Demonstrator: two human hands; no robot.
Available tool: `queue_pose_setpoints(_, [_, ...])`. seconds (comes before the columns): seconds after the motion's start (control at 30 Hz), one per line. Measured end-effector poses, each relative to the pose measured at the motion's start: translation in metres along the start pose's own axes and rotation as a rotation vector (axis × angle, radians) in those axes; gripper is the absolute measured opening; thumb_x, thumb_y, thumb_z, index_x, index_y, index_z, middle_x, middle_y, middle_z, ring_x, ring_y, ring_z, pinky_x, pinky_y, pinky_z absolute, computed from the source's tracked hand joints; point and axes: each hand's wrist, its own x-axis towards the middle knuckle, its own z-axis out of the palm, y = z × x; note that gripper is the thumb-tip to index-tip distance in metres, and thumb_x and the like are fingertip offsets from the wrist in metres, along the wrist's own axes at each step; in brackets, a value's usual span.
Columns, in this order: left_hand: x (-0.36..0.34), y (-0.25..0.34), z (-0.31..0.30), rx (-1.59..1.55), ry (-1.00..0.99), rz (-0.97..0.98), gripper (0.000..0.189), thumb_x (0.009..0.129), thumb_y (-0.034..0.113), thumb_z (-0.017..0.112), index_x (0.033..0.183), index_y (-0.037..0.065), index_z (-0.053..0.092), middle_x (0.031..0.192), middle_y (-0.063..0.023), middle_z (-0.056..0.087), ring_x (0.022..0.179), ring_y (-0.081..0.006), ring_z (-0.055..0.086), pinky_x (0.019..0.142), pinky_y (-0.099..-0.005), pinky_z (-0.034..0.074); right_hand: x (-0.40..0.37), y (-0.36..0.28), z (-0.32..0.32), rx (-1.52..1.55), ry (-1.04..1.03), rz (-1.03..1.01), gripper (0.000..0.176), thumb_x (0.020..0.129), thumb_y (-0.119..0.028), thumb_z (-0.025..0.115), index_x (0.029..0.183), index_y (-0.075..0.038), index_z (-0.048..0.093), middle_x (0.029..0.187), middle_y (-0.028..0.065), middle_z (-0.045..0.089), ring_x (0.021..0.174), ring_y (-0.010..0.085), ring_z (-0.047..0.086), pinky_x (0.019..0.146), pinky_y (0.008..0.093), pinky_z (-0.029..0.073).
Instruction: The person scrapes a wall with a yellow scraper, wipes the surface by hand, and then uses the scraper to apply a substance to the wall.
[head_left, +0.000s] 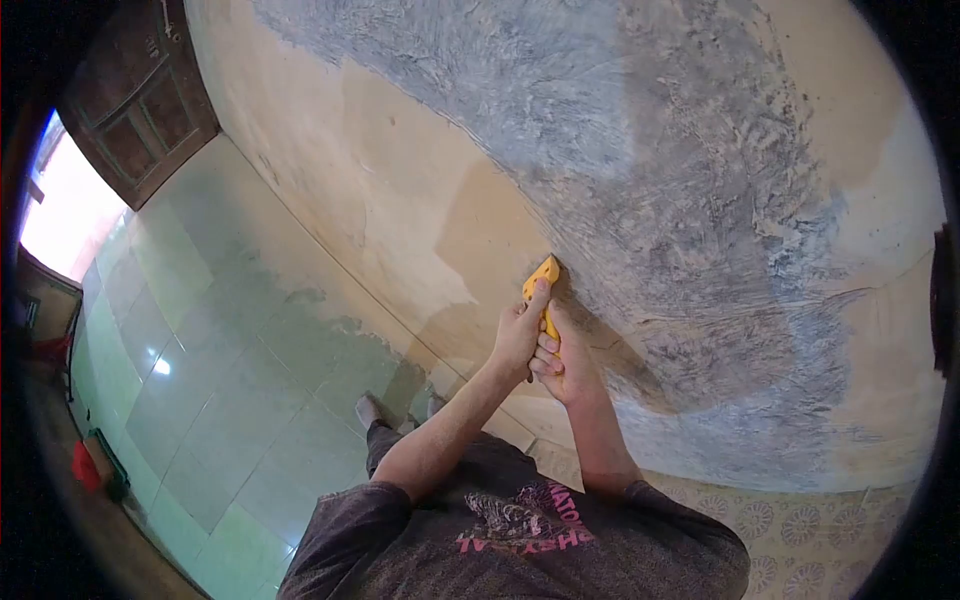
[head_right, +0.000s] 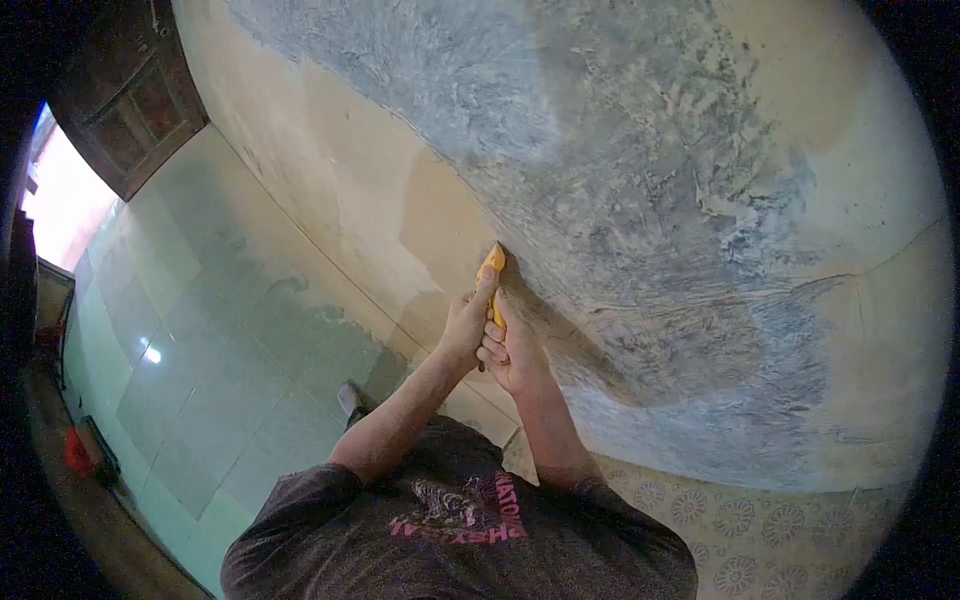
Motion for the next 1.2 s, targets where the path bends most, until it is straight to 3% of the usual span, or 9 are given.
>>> queue_pose_setpoints(0.17, [0.014, 0.004, 0.001, 0.034, 0.086, 0.153, 0.056, 0.091, 0.056, 0.055, 0.075, 0.003, 0.053, 0.058, -0.0054, 0.056, 0.037, -0.0137, 0.054, 0.029, -0.0237, 0.043, 0.018, -0.013, 0.008, -0.017, -0.07, 0.052, 0.03, 0.1, -0.041, 0.05, 0.086, -0.014, 0.049, 0.052, -0.0082, 0.037, 0.034, 0.003, 0.028, 0.034, 0.0179, 0.026])
queue_pose_setpoints(0.23, [0.018, 0.008, -0.008, -0.05, 0.035, 0.127, 0.056, 0.091, 0.056, 0.055, 0.073, 0.004, 0.053, 0.056, -0.0048, 0.055, 0.037, -0.0135, 0.054, 0.03, -0.025, 0.045, 0.019, -0.009, 0.015, -0.048, -0.071, 0.078, 0.029, 0.1, -0.04, 0.05, 0.086, -0.015, 0.05, 0.051, -0.0086, 0.037, 0.033, 0.0027, 0.028, 0.033, 0.0175, 0.025])
queue_pose_setpoints(0.43, [0.003, 0.004, 0.001, 0.149, 0.059, 0.061, 0.056, 0.091, 0.056, 0.056, 0.07, 0.005, 0.051, 0.05, -0.0043, 0.052, 0.032, -0.0151, 0.051, 0.027, -0.0264, 0.044, 0.001, 0.001, 0.002, 0.005, 0.009, 0.034, 0.034, 0.098, -0.044, 0.051, 0.083, -0.014, 0.046, 0.051, -0.0089, 0.032, 0.035, 0.0038, 0.023, 0.035, 0.02, 0.023])
queue_pose_setpoints(0.5, [0.017, 0.002, -0.002, 0.146, 0.071, 0.197, 0.057, 0.089, 0.058, 0.057, 0.071, 0.004, 0.051, 0.05, -0.0055, 0.052, 0.03, -0.0164, 0.051, 0.026, -0.0262, 0.042, 0.008, -0.001, 0.004, -0.052, -0.016, 0.013, 0.035, 0.098, -0.045, 0.051, 0.084, -0.014, 0.046, 0.051, -0.0088, 0.032, 0.036, 0.0035, 0.024, 0.036, 0.019, 0.024])
queue_pose_setpoints(0.63, [0.006, 0.012, -0.007, 0.041, 0.005, 0.034, 0.058, 0.088, 0.058, 0.059, 0.074, 0.003, 0.05, 0.049, -0.005, 0.051, 0.03, -0.0165, 0.052, 0.025, -0.0256, 0.041, 0.004, 0.008, 0.01, -0.038, 0.016, -0.018, 0.035, 0.098, -0.046, 0.051, 0.084, -0.014, 0.046, 0.051, -0.009, 0.032, 0.036, 0.0036, 0.025, 0.036, 0.0188, 0.024])
queue_pose_setpoints(0.8, [0.008, -0.001, 0.0, 0.009, -0.035, 0.028, 0.059, 0.088, 0.059, 0.058, 0.072, 0.003, 0.049, 0.048, -0.005, 0.05, 0.03, -0.017, 0.052, 0.026, -0.0258, 0.043, -0.01, 0.001, 0.008, -0.005, 0.035, -0.029, 0.034, 0.099, -0.044, 0.05, 0.083, -0.013, 0.047, 0.05, -0.0088, 0.035, 0.033, 0.0029, 0.028, 0.033, 0.0172, 0.024])
queue_pose_setpoints(0.87, [0.021, -0.005, -0.001, 0.113, 0.028, 0.205, 0.059, 0.088, 0.06, 0.058, 0.071, 0.005, 0.048, 0.048, -0.0049, 0.05, 0.03, -0.0169, 0.051, 0.026, -0.0261, 0.043, 0.002, -0.007, 0.013, -0.031, -0.008, -0.002, 0.034, 0.099, -0.044, 0.05, 0.084, -0.013, 0.047, 0.05, -0.0088, 0.036, 0.033, 0.003, 0.028, 0.034, 0.0173, 0.024])
queue_pose_setpoints(1.1, [-0.001, 0.016, 0.0, 0.09, -0.022, 0.01, 0.057, 0.09, 0.058, 0.056, 0.069, 0.006, 0.05, 0.05, -0.0051, 0.053, 0.031, -0.0154, 0.052, 0.027, -0.0257, 0.044, -0.003, 0.003, 0.011, -0.036, 0.028, -0.019, 0.033, 0.098, -0.044, 0.051, 0.085, -0.015, 0.048, 0.052, -0.0085, 0.034, 0.037, 0.0044, 0.025, 0.037, 0.0202, 0.024])
queue_pose_setpoints(1.2, [0.014, 0.013, -0.006, 0.082, -0.032, 0.087, 0.055, 0.092, 0.055, 0.055, 0.072, 0.004, 0.053, 0.052, -0.0061, 0.055, 0.032, -0.016, 0.054, 0.027, -0.0254, 0.043, 0.009, 0.0, 0.012, -0.023, 0.014, 0.008, 0.032, 0.099, -0.044, 0.051, 0.085, -0.015, 0.048, 0.052, -0.0085, 0.033, 0.037, 0.0044, 0.026, 0.037, 0.0202, 0.025])
